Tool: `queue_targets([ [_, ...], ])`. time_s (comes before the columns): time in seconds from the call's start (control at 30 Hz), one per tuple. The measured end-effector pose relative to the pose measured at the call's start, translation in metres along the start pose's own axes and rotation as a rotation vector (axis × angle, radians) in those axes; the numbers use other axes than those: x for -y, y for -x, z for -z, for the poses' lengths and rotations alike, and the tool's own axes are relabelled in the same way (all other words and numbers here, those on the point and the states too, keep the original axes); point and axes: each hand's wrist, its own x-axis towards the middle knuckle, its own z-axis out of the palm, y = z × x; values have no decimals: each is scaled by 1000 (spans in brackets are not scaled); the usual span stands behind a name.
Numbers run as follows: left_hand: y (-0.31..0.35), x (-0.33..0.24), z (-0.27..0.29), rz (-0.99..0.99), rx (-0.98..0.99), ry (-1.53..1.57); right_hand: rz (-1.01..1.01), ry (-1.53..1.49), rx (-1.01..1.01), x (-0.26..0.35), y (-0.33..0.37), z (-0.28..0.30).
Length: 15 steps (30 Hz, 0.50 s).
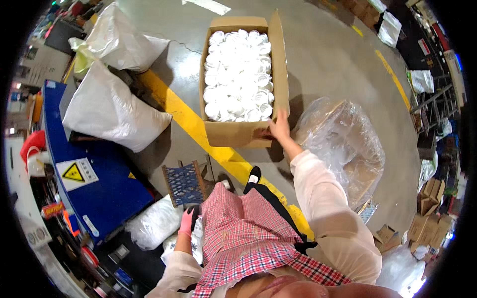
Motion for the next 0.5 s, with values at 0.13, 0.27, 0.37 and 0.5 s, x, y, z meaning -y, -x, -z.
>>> queue_targets([
  [0.13,-102,-112,-17,-91,74,-175,-306,224,-151,-12,-74,21],
  [0.27,-255,-164,-37,-151,164,-293,-430,193,-154,-64,-113,-15],
  [0.37,-385,-240,-92,-260,156,-354,-491,215,-103,-100,-132,-52],
  [0.5,-501,-258,-130,-476,34,-603,-640,251,47,-92,-132,-112],
])
